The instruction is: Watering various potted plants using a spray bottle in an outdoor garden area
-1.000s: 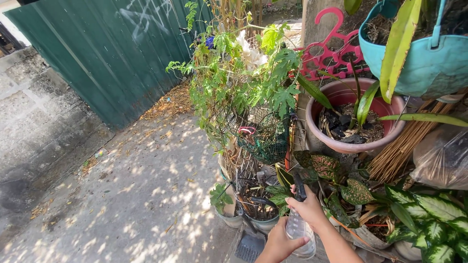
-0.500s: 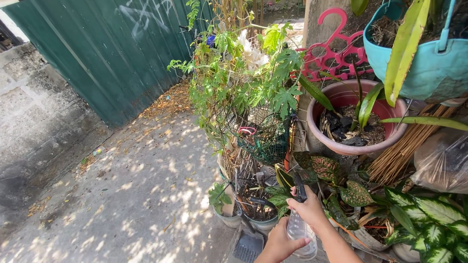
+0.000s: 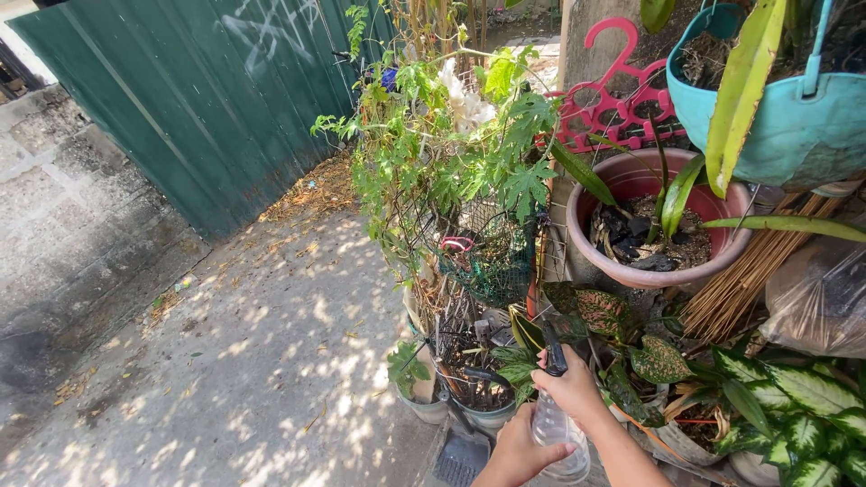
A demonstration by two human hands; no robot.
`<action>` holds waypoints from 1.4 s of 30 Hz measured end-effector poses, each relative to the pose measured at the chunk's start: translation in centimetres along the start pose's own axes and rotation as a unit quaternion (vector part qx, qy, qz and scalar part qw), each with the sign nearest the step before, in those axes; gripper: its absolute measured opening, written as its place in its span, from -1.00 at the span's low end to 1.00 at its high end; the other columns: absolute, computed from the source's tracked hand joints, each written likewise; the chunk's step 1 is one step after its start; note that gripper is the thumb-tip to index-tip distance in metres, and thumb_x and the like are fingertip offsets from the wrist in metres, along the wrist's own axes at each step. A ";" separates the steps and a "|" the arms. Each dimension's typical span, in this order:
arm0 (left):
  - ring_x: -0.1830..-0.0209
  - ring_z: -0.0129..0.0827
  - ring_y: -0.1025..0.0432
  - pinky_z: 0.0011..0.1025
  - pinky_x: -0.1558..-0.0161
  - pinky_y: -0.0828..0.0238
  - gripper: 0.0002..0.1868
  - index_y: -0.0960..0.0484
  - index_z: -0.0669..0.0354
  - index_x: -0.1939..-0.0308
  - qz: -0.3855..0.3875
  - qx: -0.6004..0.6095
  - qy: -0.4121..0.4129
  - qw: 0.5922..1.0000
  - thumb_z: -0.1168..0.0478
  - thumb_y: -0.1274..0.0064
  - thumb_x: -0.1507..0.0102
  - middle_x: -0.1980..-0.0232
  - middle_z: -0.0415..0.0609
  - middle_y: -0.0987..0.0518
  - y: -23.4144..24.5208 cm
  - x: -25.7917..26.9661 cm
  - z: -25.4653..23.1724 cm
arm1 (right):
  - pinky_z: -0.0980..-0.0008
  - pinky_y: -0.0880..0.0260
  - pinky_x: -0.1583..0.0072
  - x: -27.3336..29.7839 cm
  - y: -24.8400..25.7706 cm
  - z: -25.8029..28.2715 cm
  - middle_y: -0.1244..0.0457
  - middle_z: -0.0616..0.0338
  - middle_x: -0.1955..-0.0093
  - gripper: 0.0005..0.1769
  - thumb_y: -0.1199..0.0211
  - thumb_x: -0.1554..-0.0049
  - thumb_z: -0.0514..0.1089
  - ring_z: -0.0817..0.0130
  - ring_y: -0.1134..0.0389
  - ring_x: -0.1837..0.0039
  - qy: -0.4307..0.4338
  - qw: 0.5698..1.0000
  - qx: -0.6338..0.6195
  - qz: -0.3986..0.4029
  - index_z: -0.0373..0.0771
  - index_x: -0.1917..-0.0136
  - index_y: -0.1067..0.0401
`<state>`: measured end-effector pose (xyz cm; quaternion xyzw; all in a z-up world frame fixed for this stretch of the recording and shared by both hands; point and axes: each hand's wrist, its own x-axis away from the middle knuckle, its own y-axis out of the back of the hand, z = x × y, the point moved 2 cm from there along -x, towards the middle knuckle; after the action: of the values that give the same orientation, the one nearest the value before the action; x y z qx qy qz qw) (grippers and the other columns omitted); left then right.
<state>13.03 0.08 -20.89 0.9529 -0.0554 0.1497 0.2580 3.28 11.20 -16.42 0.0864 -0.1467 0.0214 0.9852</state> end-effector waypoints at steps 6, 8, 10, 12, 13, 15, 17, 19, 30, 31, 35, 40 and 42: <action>-0.27 -0.21 -0.44 -0.30 -0.26 -0.22 -0.02 -0.35 -0.02 -0.35 0.002 -0.007 -0.001 1.000 -0.38 -0.21 0.02 -0.24 -0.17 -0.57 -0.2 -0.2 0.3 | 0.31 -0.37 0.13 0.5 0.4 0.6 -0.30 0.13 0.12 -0.64 -0.37 0.02 -0.32 0.21 -0.46 0.24 0.002 1.000 -0.012 0.014 -0.17 -0.08 -0.47; -0.27 -0.19 -0.43 -0.30 -0.25 -0.23 -0.02 -0.34 -0.01 -0.35 0.003 -0.007 0.001 1.000 -0.38 -0.22 0.02 -0.24 -0.16 -0.56 -0.3 -0.2 0.2 | 0.33 -0.37 0.13 0.7 0.5 0.7 -0.32 0.15 0.15 -0.68 -0.34 0.05 -0.33 0.24 -0.46 0.23 0.006 1.000 -0.007 0.004 -0.16 -0.01 -0.48; -0.27 -0.17 -0.43 -0.30 -0.23 -0.24 -0.02 -0.33 -0.01 -0.35 0.005 -0.007 0.002 1.000 -0.38 -0.22 0.02 -0.24 -0.15 -0.55 -0.3 -0.3 0.1 | 0.34 -0.37 0.13 0.8 0.6 1.1 -0.34 0.18 0.17 -0.73 -0.32 0.08 -0.34 0.26 -0.47 0.23 0.011 1.000 -0.002 -0.005 -0.15 0.07 -0.49; -0.24 -0.20 -0.44 -0.30 -0.20 -0.24 -0.05 -0.34 -0.01 -0.31 0.003 -0.008 -0.003 1.000 -0.38 -0.23 0.02 -0.21 -0.17 -0.56 -0.4 -0.4 0.1 | 0.33 -0.39 0.15 1.1 0.6 1.4 -0.37 0.17 0.20 -0.75 -0.35 0.10 -0.29 0.28 -0.48 0.24 0.024 0.999 0.033 -0.006 -0.15 0.10 -0.47; -0.24 -0.20 -0.44 -0.30 -0.20 -0.24 -0.05 -0.34 -0.01 -0.31 0.004 -0.008 -0.003 1.000 -0.38 -0.23 0.02 -0.21 -0.17 -0.56 -0.3 -0.4 0.1 | 0.33 -0.39 0.15 0.9 0.7 1.1 -0.37 0.17 0.20 -0.75 -0.35 0.10 -0.29 0.28 -0.48 0.24 0.023 0.999 0.032 -0.006 -0.15 0.10 -0.47; -0.21 -0.21 -0.46 -0.30 -0.20 -0.23 -0.14 -0.37 -0.05 -0.25 -0.004 -0.005 -0.015 1.000 -0.33 -0.23 0.01 -0.17 -0.20 -0.60 -0.1 -0.3 -0.3 | 0.34 -0.41 0.02 0.5 0.7 0.7 -0.33 0.31 0.13 -0.66 -0.40 0.08 -0.26 0.37 -0.42 0.14 0.064 0.996 0.056 -0.002 -0.10 -0.01 -0.51; -0.23 -0.22 -0.45 -0.31 -0.19 -0.25 -0.12 -0.36 -0.04 -0.28 -0.001 0.003 -0.018 1.000 -0.30 -0.24 0.01 -0.20 -0.18 -0.58 0.7 0.4 -1.9 | 0.29 -0.32 -0.11 1.4 1.3 1.9 -0.35 0.32 0.00 -0.60 -0.42 0.07 -0.19 0.32 -0.40 -0.02 0.056 0.996 0.069 -0.009 -0.05 -0.07 -0.50; -0.24 -0.22 -0.45 -0.32 -0.17 -0.28 -0.10 -0.34 -0.04 -0.32 0.001 0.011 -0.023 1.000 -0.27 -0.25 0.01 -0.23 -0.15 -0.57 1.2 0.6 -3.1 | 0.24 -0.23 -0.25 2.7 1.8 3.8 -0.36 0.34 -0.13 -0.55 -0.43 0.05 -0.12 0.28 -0.39 -0.19 0.048 0.995 0.081 -0.017 0.01 -0.14 -0.49; -0.31 -0.01 -0.25 -0.04 -0.35 0.09 0.05 -0.24 0.00 -0.43 -0.045 -0.030 -0.201 0.978 -0.35 -0.18 0.04 -0.30 -0.01 -0.48 2.0 1.1 -10.6 | 0.24 -0.52 -0.03 4.4 7.2 7.9 -0.33 0.06 0.00 -0.77 -0.27 -0.11 -0.40 0.15 -0.42 0.05 0.114 0.956 -0.190 -0.191 -0.29 -0.06 -0.43; -0.31 -0.01 -0.25 -0.04 -0.35 0.09 0.05 -0.24 0.00 -0.43 -0.041 -0.031 -0.203 0.978 -0.35 -0.18 0.04 -0.30 -0.01 -0.48 1.9 1.1 -10.7 | 0.24 -0.52 -0.03 4.4 7.5 7.9 -0.33 0.06 0.00 -0.77 -0.27 -0.11 -0.40 0.15 -0.42 0.05 0.114 0.955 -0.192 -0.195 -0.29 -0.06 -0.43; -0.34 -0.03 -0.24 -0.06 -0.37 0.13 0.06 -0.25 0.00 -0.43 -0.043 -0.036 -0.212 0.976 -0.37 -0.18 0.04 -0.34 -0.03 -0.44 1.5 1.2 -10.9 | 0.26 -0.40 0.01 5.4 8.0 8.9 -0.31 0.17 -0.05 -0.72 -0.29 -0.11 -0.32 0.15 -0.40 0.13 0.076 0.956 -0.219 -0.182 -0.18 -0.10 -0.42; -0.25 -0.06 -0.30 -0.10 -0.32 0.04 0.04 -0.29 0.02 -0.40 -0.053 -0.032 -0.233 0.970 -0.40 -0.18 0.03 -0.30 -0.01 -0.47 1.3 1.6 -10.7 | 0.21 -0.46 0.01 5.4 8.2 8.3 -0.33 0.07 0.06 -0.75 -0.29 -0.09 -0.38 0.09 -0.41 0.14 0.075 0.958 -0.207 -0.185 -0.26 -0.06 -0.44; -0.32 -0.07 -0.26 -0.13 -0.33 0.06 0.04 -0.26 0.00 -0.42 -0.036 -0.030 -0.211 0.976 -0.37 -0.20 0.02 -0.34 -0.03 -0.45 1.4 2.0 -10.9 | 0.20 -0.48 0.05 5.0 8.2 7.6 -0.33 0.05 0.08 -0.76 -0.31 -0.07 -0.38 0.09 -0.41 0.18 0.099 0.959 -0.193 -0.182 -0.29 -0.04 -0.45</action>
<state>11.91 4.37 -10.67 0.9563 -0.0791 -0.0659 0.2738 5.36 18.03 -6.40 -0.0830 -0.0317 -0.1784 0.9799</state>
